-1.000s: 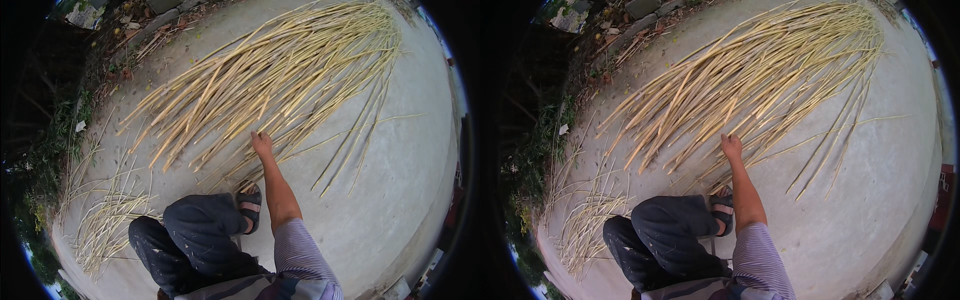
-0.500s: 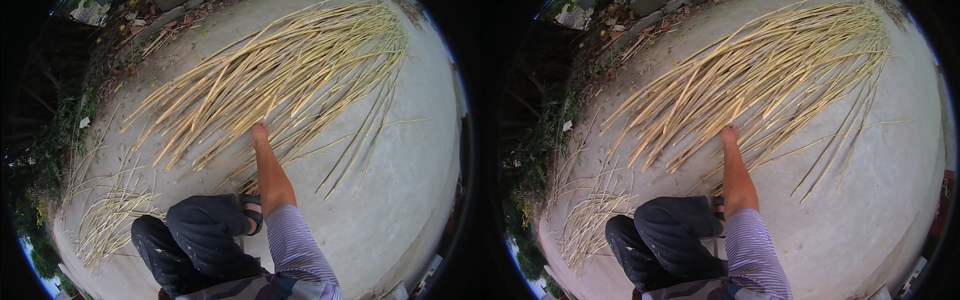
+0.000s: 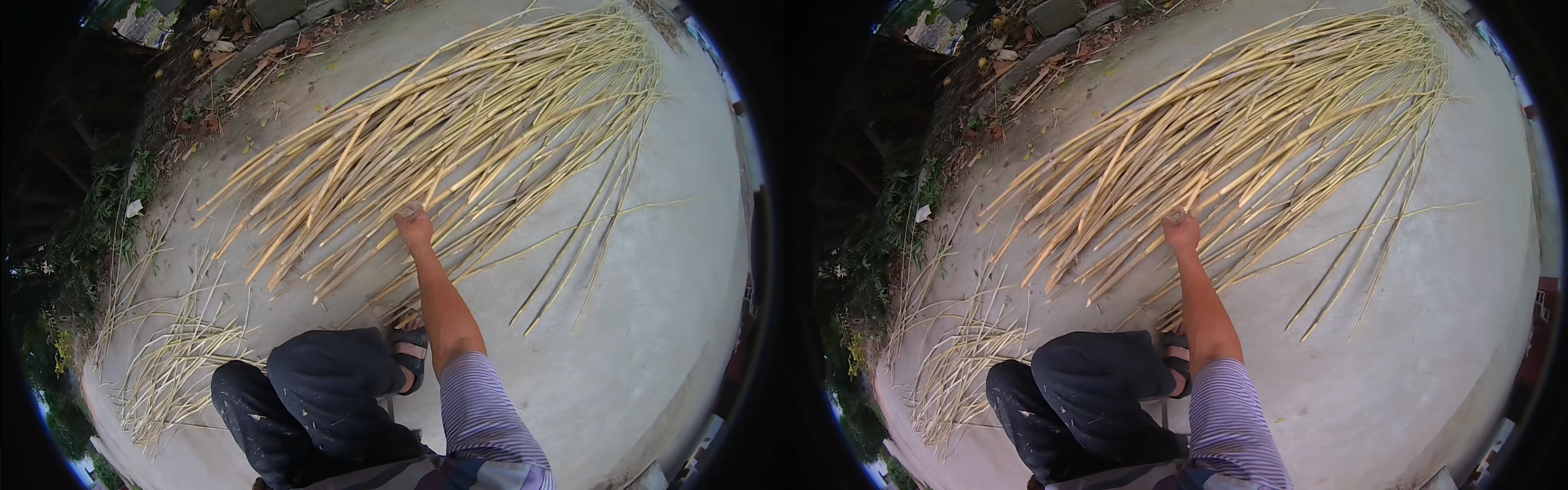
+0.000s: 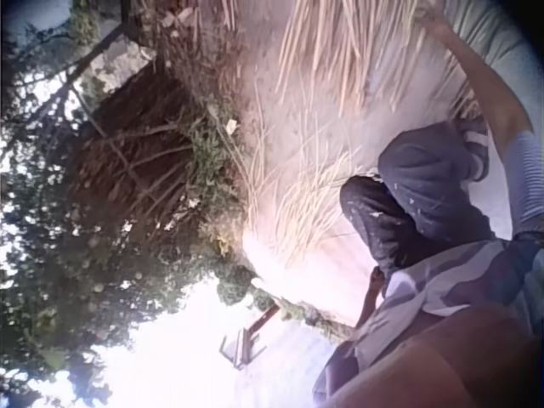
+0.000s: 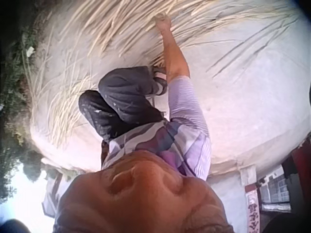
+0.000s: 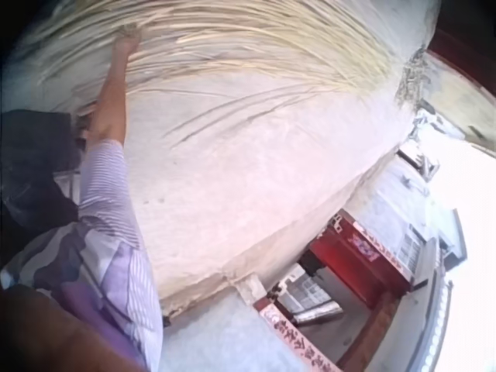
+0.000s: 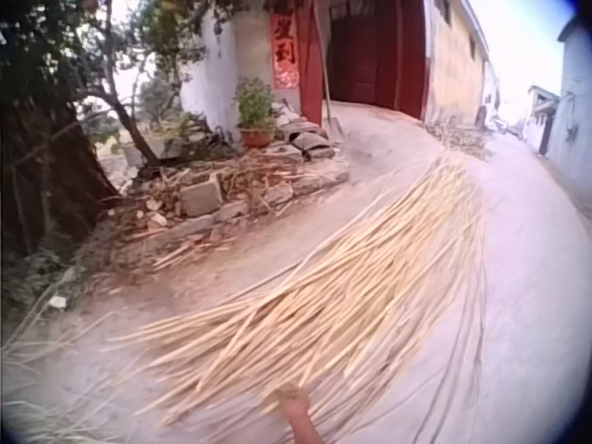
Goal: The person sits on a concrete surface and uses a knife to peel the outer layer off long bamboo strips. They hold each strip with one hand and scrape it with the knife in the other, then place the finished strips into a growing pile on the ground.
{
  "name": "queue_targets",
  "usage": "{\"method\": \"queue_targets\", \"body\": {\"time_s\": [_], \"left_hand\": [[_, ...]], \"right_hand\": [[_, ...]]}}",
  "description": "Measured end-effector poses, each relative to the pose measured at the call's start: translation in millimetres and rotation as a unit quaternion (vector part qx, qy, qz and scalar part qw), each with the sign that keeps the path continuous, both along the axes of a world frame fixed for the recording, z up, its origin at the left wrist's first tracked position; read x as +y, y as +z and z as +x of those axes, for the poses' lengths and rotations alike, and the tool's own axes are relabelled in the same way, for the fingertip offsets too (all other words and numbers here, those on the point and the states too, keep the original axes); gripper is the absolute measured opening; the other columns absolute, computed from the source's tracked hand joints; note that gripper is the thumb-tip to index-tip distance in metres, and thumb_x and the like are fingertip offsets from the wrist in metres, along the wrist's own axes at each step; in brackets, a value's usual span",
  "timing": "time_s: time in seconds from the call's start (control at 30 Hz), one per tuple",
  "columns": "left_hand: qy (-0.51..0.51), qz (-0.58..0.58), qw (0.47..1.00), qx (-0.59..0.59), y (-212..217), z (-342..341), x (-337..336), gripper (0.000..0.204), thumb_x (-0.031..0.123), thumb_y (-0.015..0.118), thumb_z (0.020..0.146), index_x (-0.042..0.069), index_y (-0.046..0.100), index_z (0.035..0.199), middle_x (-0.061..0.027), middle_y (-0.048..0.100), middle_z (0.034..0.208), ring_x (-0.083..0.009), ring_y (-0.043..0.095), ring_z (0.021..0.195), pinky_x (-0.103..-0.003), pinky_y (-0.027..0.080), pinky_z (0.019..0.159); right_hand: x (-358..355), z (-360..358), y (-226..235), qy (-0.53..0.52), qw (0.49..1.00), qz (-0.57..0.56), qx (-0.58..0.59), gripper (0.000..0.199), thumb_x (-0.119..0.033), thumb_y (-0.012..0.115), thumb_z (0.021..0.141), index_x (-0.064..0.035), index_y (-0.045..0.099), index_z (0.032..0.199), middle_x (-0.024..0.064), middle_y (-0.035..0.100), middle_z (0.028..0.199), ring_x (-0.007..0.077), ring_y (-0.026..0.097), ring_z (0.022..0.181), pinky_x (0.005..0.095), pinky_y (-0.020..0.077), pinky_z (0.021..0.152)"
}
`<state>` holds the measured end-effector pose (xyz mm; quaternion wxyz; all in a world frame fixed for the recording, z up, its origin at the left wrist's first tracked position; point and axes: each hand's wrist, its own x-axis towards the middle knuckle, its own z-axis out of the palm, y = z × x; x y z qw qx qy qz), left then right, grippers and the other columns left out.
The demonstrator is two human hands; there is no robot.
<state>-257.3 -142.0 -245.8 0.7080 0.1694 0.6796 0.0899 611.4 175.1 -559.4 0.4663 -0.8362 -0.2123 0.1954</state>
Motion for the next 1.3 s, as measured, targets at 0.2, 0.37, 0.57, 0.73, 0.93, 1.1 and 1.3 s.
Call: {"method": "queue_targets", "body": {"time_s": [0.2,0.37,0.57,0.73,0.93,1.1,1.3], "left_hand": [[-0.133,0.102,0.978,0.126,-1.7,17.9,27.5,0.052,0.048,0.067,0.084,0.007,0.047,0.110,-0.0064,0.054,0.071,-0.0180,0.053,0.057,-0.027,0.048,0.051],[0.028,0.012,0.990,0.141,24.5,9.0,87.1,0.034,0.036,0.045,0.097,0.008,0.057,0.111,0.0048,0.042,0.055,-0.0085,0.039,0.042,-0.027,0.034,0.039],[0.006,0.305,0.914,0.267,92.2,95.3,182.4,0.075,0.041,0.070,0.088,0.013,0.037,0.149,0.0045,0.046,0.066,-0.0106,0.035,0.049,-0.028,0.032,0.041],[-0.027,0.472,0.854,0.217,149.2,222.7,249.2,0.035,0.036,0.064,0.094,0.004,0.058,0.106,-0.0001,0.058,0.079,-0.0043,0.045,0.062,-0.021,0.035,0.054],[0.030,0.539,0.842,-0.018,141.0,274.6,281.2,0.056,0.038,0.066,0.092,0.000,0.052,0.130,-0.0088,0.067,0.105,-0.0038,0.047,0.062,-0.020,0.037,0.055],[0.003,0.535,0.845,-0.014,165.5,318.9,279.3,0.046,0.026,0.070,0.090,0.001,0.055,0.126,-0.0079,0.067,0.107,-0.0025,0.047,0.064,-0.019,0.038,0.058],[-0.017,0.622,0.755,0.207,177.7,319.1,264.1,0.039,0.027,0.071,0.090,0.002,0.058,0.118,-0.0037,0.064,0.098,-0.0084,0.053,0.073,-0.023,0.043,0.065]], "right_hand": [[-7.2,12.9,216.1,0.210,0.971,-0.118,0.008,0.049,-0.032,0.076,0.078,-0.0083,0.059,0.118,0.0189,0.069,0.083,0.0332,0.068,0.083,0.0411,0.0524,0.070],[-40.2,19.1,318.9,0.376,0.925,-0.007,-0.055,0.039,-0.022,0.072,0.081,-0.0092,0.058,0.115,0.0161,0.066,0.075,0.0367,0.066,0.076,0.0448,0.0511,0.065],[-75.5,-13.5,431.0,0.332,0.915,0.094,-0.207,0.036,-0.009,0.061,0.085,-0.0082,0.052,0.120,0.0188,0.061,0.071,0.0409,0.062,0.069,0.0478,0.0494,0.059],[-68.6,-52.8,386.6,0.365,0.899,0.078,-0.229,0.033,-0.013,0.059,0.089,-0.0077,0.051,0.121,0.0204,0.060,0.071,0.0424,0.061,0.071,0.0485,0.0495,0.061],[-85.7,-128.7,420.6,0.376,0.904,0.136,-0.149,0.035,-0.015,0.060,0.089,-0.0056,0.049,0.121,0.0214,0.061,0.073,0.0432,0.061,0.073,0.0503,0.0485,0.063],[-88.3,-178.7,432.0,0.412,0.885,0.170,-0.131,0.041,-0.017,0.060,0.090,-0.0059,0.045,0.126,0.0207,0.060,0.072,0.0433,0.061,0.072,0.0512,0.0479,0.063],[-95.6,-199.7,467.7,0.460,0.869,0.154,-0.101,0.045,-0.015,0.061,0.086,-0.0015,0.044,0.124,0.0224,0.063,0.078,0.0439,0.062,0.077,0.0510,0.0494,0.067]]}}
